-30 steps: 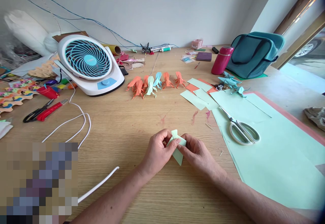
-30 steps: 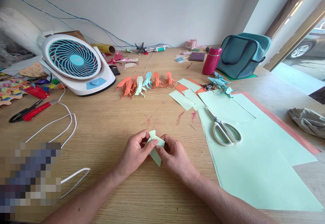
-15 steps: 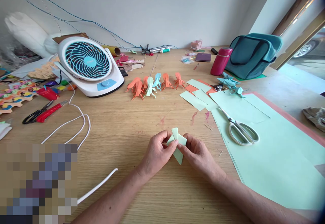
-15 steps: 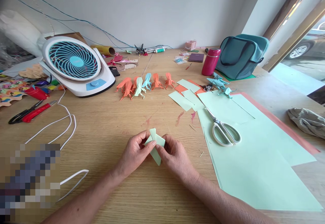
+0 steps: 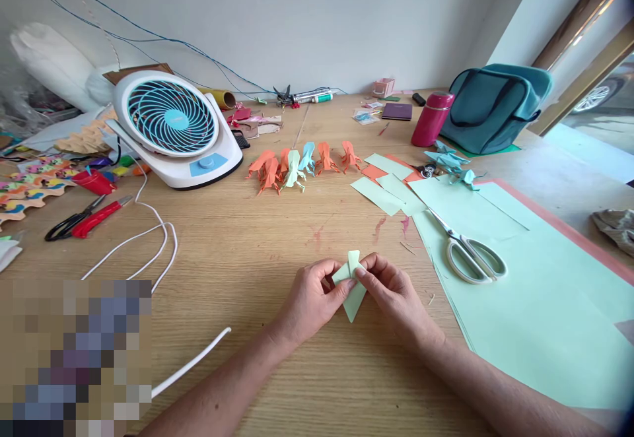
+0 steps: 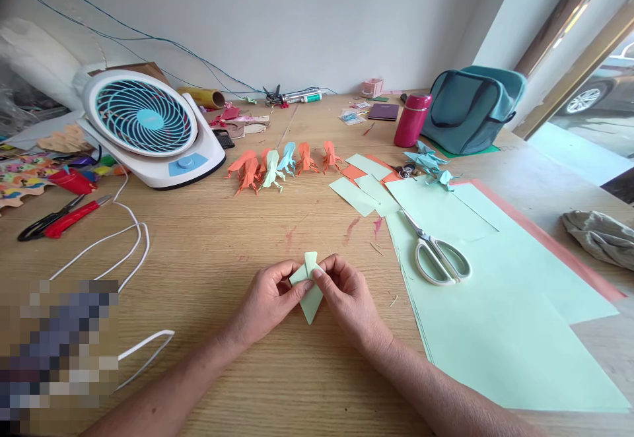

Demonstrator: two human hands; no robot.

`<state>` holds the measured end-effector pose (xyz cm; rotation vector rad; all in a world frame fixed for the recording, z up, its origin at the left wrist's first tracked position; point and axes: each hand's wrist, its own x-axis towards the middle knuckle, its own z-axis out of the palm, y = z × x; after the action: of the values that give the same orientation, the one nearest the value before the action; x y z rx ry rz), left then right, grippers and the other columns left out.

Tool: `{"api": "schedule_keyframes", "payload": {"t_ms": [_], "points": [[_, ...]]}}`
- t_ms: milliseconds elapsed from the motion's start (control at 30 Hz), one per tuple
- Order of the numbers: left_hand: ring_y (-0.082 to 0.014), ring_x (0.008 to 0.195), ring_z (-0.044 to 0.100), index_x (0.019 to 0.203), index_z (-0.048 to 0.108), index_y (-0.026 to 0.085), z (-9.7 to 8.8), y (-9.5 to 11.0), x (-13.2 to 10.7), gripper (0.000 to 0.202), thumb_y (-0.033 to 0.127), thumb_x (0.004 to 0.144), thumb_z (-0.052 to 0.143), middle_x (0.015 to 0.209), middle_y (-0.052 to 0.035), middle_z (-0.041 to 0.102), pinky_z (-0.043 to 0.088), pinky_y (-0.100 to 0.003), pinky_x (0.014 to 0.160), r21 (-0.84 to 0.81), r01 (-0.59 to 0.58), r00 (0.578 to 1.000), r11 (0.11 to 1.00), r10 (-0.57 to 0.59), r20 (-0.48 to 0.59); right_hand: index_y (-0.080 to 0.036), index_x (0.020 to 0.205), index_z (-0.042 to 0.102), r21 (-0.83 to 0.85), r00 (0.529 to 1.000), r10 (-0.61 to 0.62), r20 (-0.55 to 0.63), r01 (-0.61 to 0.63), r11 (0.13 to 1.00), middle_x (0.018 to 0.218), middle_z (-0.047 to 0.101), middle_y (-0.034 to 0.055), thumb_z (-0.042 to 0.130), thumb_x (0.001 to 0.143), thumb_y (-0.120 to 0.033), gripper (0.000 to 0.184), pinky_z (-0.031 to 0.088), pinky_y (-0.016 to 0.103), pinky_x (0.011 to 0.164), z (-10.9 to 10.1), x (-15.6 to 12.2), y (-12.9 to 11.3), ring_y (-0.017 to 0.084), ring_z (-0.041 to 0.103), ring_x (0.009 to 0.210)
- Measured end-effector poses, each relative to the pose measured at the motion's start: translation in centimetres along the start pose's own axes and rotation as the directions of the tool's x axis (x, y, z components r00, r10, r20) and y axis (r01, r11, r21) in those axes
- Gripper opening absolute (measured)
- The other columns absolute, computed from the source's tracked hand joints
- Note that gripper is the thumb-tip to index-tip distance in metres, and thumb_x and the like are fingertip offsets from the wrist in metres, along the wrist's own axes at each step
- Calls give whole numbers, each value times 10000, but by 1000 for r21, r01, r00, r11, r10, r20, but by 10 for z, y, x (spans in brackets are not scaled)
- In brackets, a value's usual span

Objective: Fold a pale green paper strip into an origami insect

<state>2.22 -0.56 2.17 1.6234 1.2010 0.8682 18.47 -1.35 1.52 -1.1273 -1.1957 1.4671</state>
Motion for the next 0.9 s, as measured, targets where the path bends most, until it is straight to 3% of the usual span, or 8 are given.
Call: {"api": "schedule_keyframes", "payload": {"t_ms": [167, 333, 533, 700, 900], "points": [[-85, 558, 374, 673, 492, 171, 0, -1, 0, 282, 337, 860, 624, 626, 45, 441, 298, -204, 499, -22, 14, 1000, 1000, -15, -27, -202, 812, 565, -5, 1000, -1, 24, 1, 1000, 777, 559, 6, 663, 822, -624, 433, 419, 285, 676, -1, 0, 0, 153, 491, 712], [-94, 587, 409, 758, 574, 159, -2, -3, 1, 266, 393, 869, 636, 667, 30, 492, 334, -204, 526, -83, 28, 1000, 996, -28, -1, -193, 809, 576, -5, 999, 27, 29, -26, 1000, 761, 557, 3, 671, 822, -616, 433, 406, 282, 672, -2, 2, 0, 147, 477, 702], [-131, 644, 505, 778, 611, 158, -7, 3, 1, 364, 476, 934, 531, 686, -3, 548, 441, -225, 582, -265, 83, 996, 961, -70, 56, -191, 810, 614, 64, 998, 63, -27, -61, 996, 691, 512, -18, 692, 804, -611, 428, 370, 264, 598, -5, 4, 1, 127, 432, 625], [-177, 699, 594, 859, 681, 163, -7, 1, 2, 433, 514, 960, 449, 773, -52, 635, 518, -259, 579, -440, 111, 993, 891, -88, 74, -190, 854, 653, 68, 998, 44, -36, -41, 997, 736, 560, -2, 673, 827, -598, 409, 407, 274, 646, -7, 5, 2, 135, 475, 663], [-114, 620, 557, 869, 626, 161, -6, 5, 3, 332, 490, 879, 662, 719, 0, 608, 489, -217, 576, -425, 154, 984, 892, -102, 144, -211, 941, 622, 150, 999, 34, -19, -31, 988, 835, 614, 6, 709, 828, -532, 351, 448, 278, 669, -5, 5, 2, 138, 526, 694]]}}
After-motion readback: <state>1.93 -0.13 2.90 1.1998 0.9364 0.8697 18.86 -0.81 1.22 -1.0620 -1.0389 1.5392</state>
